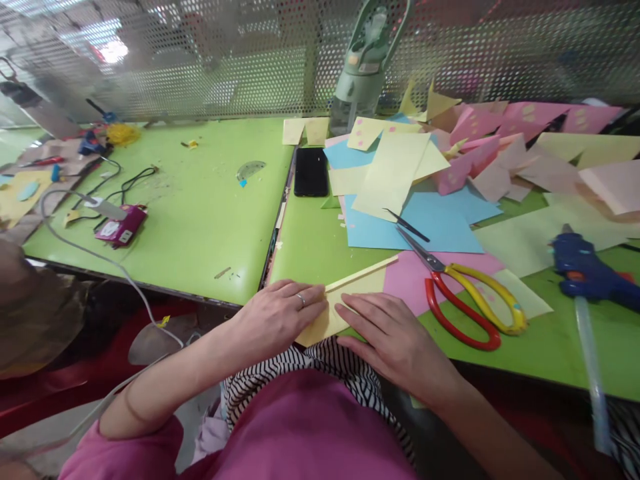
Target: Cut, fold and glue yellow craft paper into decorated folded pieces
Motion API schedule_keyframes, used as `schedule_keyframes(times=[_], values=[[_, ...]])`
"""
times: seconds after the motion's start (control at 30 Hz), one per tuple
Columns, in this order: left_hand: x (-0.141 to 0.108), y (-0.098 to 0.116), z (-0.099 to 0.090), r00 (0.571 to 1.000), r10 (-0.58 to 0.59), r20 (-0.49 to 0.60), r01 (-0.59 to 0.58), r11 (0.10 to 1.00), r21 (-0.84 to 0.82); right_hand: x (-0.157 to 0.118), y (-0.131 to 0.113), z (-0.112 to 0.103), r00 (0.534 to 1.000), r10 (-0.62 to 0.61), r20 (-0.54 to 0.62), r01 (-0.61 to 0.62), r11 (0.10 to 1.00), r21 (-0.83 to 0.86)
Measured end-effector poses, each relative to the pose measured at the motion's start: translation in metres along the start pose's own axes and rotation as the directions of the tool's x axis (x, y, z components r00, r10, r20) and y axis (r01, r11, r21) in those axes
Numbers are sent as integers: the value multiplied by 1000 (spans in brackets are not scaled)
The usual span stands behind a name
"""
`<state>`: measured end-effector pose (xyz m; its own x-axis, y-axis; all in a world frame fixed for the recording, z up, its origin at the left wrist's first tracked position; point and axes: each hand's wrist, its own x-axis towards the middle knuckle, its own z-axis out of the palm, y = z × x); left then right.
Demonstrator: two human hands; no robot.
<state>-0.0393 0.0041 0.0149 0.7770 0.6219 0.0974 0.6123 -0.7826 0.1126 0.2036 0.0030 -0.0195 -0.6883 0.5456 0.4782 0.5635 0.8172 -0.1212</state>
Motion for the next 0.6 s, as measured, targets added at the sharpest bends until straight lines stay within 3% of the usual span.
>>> schedule_keyframes(times=[0.2,0.37,0.5,0.6], values=[[-21,9,-2,997,-74,7,74,995,61,1,-5,5,994,-111,4,111,993,27],[-36,34,14,983,-173,-69,184,956,230,0,-6,5,991,-134,-28,135,991,3],[-34,47,16,950,-286,-128,308,929,207,9,-2,1,999,-27,-26,26,999,-48],[-23,42,5,928,-347,-134,363,925,115,15,2,0,998,55,16,-55,999,1]])
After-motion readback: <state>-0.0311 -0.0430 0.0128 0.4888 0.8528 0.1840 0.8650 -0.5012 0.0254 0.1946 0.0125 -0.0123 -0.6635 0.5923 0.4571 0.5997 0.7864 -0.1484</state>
